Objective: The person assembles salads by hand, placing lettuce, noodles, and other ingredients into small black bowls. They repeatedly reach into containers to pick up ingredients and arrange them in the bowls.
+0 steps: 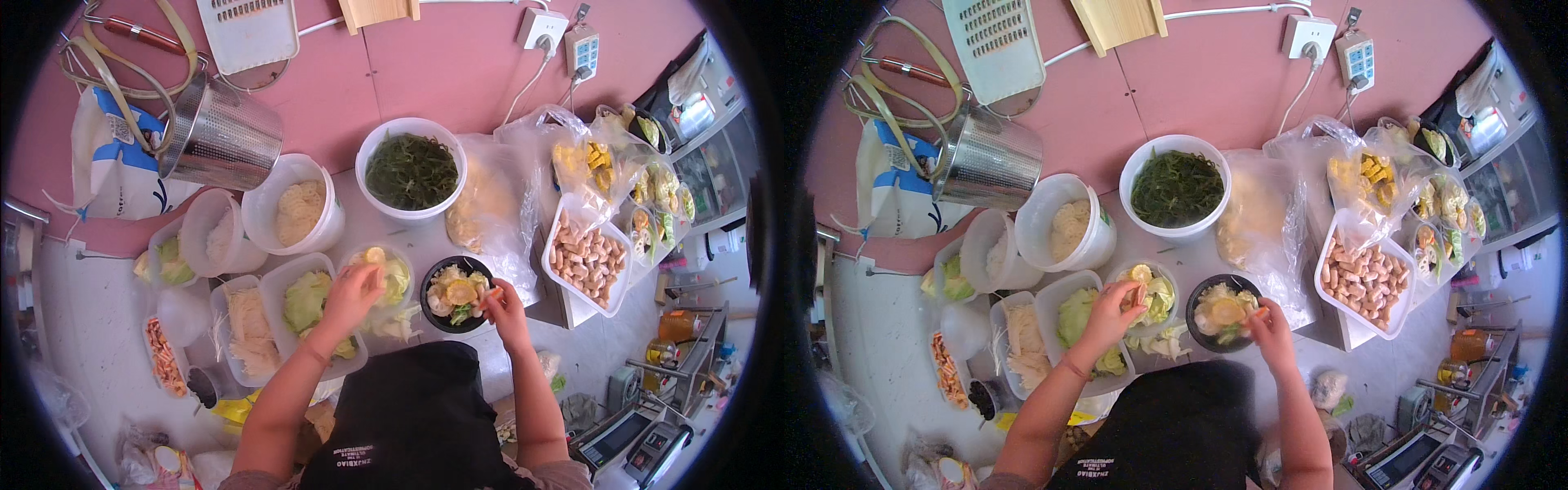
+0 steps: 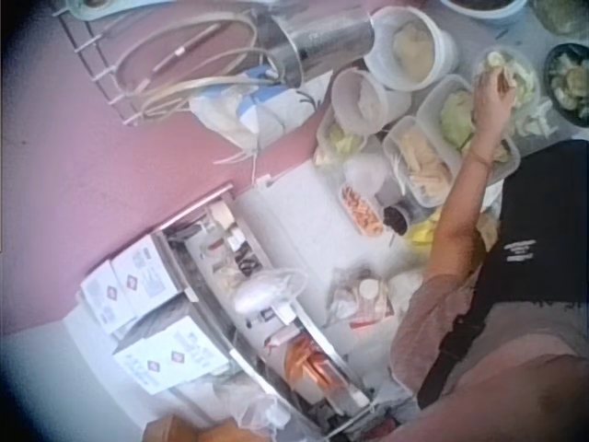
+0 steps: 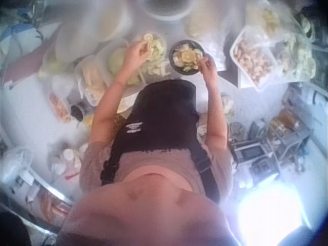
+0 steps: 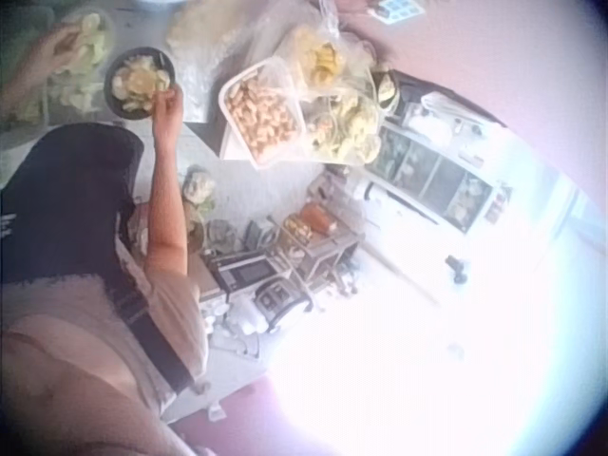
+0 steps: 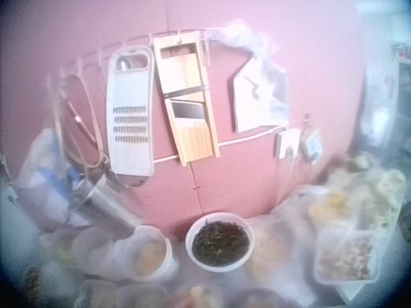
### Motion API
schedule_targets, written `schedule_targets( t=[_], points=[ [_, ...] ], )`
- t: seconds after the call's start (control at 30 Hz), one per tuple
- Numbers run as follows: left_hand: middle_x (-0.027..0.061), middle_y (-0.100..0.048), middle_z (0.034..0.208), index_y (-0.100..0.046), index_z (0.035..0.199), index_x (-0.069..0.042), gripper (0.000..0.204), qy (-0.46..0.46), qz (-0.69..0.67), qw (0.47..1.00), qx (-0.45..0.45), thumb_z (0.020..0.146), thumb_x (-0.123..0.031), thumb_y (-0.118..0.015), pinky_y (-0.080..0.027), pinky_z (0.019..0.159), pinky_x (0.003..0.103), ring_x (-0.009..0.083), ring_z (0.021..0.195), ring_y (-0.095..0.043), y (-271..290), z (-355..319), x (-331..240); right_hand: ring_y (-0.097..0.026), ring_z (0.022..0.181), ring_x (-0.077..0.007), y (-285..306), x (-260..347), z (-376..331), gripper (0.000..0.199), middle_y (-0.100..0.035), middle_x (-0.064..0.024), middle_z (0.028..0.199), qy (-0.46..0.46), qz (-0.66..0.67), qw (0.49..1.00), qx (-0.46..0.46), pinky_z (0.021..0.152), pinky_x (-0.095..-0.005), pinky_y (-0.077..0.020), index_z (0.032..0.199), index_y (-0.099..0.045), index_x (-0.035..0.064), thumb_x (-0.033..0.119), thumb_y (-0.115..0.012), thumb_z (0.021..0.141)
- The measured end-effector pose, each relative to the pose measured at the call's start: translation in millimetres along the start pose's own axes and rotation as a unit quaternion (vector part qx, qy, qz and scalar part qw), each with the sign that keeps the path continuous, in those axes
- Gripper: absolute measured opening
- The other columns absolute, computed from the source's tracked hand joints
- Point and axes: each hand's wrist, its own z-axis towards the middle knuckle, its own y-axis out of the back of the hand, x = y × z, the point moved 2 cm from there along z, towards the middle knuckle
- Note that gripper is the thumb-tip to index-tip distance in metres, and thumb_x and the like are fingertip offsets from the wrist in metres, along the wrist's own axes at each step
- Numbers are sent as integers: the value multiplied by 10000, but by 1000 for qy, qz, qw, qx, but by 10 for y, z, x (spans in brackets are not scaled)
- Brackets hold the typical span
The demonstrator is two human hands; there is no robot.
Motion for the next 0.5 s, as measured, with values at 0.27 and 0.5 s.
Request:
schedule_targets(
  t=[0.27, 0.5],
  points=[
    [151, -560, 1180, -590, 1073, -37, 307, 10, 12, 999, -41, 779, -100, -651, -405, 948, 387, 319, 1105, -519, 75, -439, 64, -589, 887, -245, -86, -174, 79, 393, -493, -153, 1143, 167, -264, 948, -56, 755, -312, -496, 1197, -531, 3, -29, -549, 806],
    [143, -589, 1119, -612, 1005, -19, 236, 100, -45, 990, -85, 784, -97, -637, -414, 930, 383, 315, 1058, -537, 161, -1095, 260, -561, 985, -311, -171, -102, 10, 288, -508, -177, 1155, 208, -283, 932, -88, 799, -349, -488, 1146, -555, 11, 27, -547, 858]
  ],
)
